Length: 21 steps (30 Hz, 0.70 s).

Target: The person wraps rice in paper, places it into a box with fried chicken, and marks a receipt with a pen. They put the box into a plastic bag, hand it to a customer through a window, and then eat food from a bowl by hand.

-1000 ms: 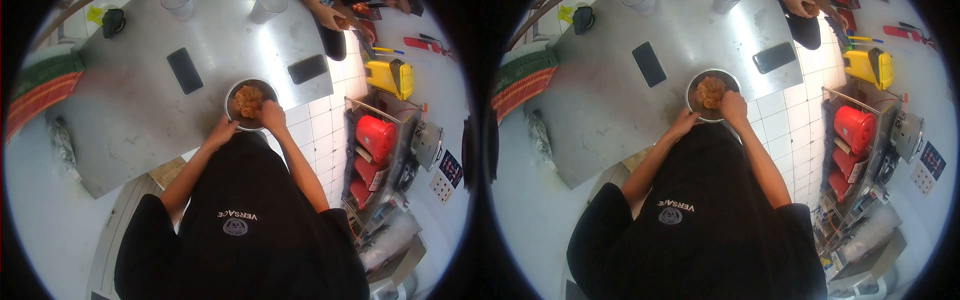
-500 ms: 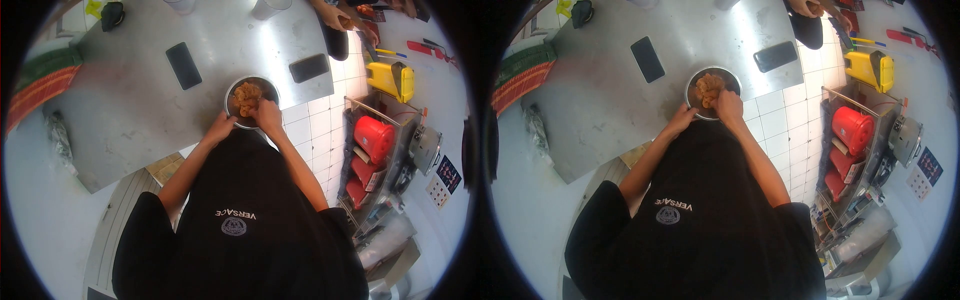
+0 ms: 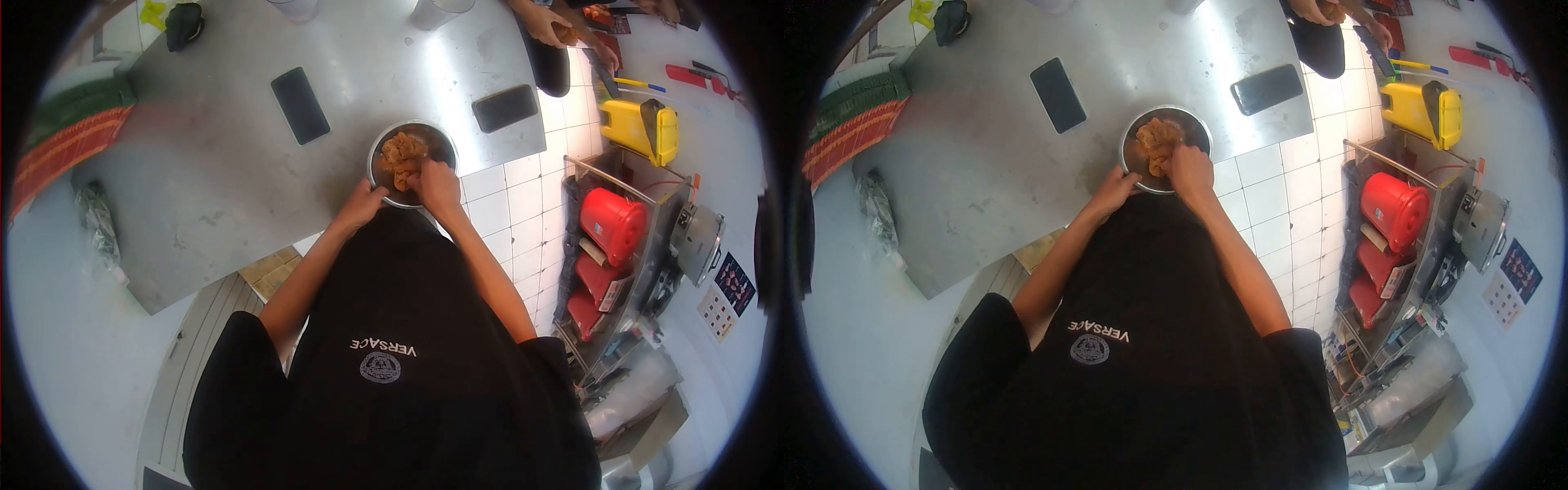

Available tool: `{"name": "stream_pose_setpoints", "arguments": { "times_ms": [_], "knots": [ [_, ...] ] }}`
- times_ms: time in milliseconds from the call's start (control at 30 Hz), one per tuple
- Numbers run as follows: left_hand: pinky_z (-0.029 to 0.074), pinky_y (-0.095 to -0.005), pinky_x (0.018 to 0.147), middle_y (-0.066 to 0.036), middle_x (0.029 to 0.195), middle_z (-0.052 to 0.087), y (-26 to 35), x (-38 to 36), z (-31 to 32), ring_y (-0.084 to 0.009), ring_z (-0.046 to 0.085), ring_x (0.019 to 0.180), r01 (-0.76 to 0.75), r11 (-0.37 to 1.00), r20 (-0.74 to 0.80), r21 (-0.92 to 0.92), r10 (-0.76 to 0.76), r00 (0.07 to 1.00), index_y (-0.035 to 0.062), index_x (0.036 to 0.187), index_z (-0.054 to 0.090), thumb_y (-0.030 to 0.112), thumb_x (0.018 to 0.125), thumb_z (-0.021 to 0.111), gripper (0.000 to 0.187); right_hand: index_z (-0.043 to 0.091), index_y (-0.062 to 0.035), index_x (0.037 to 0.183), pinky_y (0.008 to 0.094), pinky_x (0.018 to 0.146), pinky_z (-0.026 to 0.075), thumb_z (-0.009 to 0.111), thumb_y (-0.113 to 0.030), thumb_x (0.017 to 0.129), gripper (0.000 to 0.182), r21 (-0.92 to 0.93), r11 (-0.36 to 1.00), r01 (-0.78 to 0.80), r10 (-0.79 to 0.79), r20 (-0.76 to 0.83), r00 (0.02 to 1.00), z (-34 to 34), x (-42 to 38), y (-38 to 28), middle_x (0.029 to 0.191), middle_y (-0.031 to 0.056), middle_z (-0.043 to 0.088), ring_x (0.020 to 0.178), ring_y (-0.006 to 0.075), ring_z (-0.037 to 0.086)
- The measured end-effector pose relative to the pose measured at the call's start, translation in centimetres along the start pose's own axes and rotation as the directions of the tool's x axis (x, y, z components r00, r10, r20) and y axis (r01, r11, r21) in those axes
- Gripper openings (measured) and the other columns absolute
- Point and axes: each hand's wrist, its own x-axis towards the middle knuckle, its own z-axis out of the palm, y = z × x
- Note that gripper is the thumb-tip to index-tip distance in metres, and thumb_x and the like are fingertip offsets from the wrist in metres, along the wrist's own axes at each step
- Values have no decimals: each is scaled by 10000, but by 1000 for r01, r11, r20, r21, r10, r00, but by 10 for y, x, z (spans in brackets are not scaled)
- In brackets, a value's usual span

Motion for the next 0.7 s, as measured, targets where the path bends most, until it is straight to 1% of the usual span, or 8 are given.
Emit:
{"name": "stream_pose_setpoints", "arguments": {
  "times_ms": [33,133,233,333,433,533,633,700],
  "knots": [
    [507,-381,970,-129,1245,567,0,0,0,-227,577,1156,-4,1000,-6,-7,4,1000,3,1333,420,146,966,502,403,676,26,781,499,710,551,691,-209,789,236,6,1000,1,-1,6,1000,-1,0,-1,794,246,680,779,421,678],
    [506,-386,978,-128,1254,564,-3,2,-2,-225,581,1151,1,1000,3,-9,-1,1000,1,1341,414,138,966,498,408,693,10,865,486,703,552,681,-198,764,231,-21,1000,10,-10,-9,1000,4,0,2,768,234,674,744,402,674],
    [506,-395,987,-128,1265,558,-10,7,-4,-225,580,1156,-22,999,27,-36,23,999,1,1352,408,128,968,490,412,698,-13,937,486,714,548,685,-211,792,246,0,1000,29,-29,-26,999,6,0,6,782,221,680,768,401,674],
    [506,-402,993,-130,1277,552,-13,8,-5,-231,576,1165,-25,999,13,-37,25,1000,-1,1366,394,119,968,484,426,698,-44,984,482,730,540,685,-231,825,245,-24,1000,-12,11,-50,999,-11,-4,-2,810,200,690,798,393,673],
    [508,-403,990,-136,1287,546,-6,3,-3,-237,574,1173,-7,1000,9,-28,8,1000,-4,1372,384,118,967,484,434,699,-54,975,473,737,533,685,-247,843,234,112,993,20,3,-207,978,-24,4,-12,826,184,697,818,385,673],
    [506,-407,994,-142,1288,545,-8,5,-5,-242,573,1177,-18,1000,29,-23,19,999,-7,1373,378,117,966,486,439,660,-17,994,491,720,528,673,-223,862,245,109,994,18,-1,-161,987,-30,14,-21,877,175,695,839,385,664],
    [503,-409,998,-146,1289,543,-9,5,-4,-244,569,1181,-27,999,21,-44,28,999,-9,1370,380,119,966,487,437,655,-19,1008,497,728,526,666,-201,859,235,140,989,51,-22,-199,980,-18,22,-20,904,195,690,846,395,663],
    [503,-408,998,-147,1292,540,-9,5,-4,-246,566,1184,-32,998,29,-47,33,999,-9,1369,380,118,966,488,437,641,-6,1009,504,730,524,665,-186,853,240,124,991,41,-17,-191,981,-11,24,-21,920,210,686,845,400,662]
  ]
}}
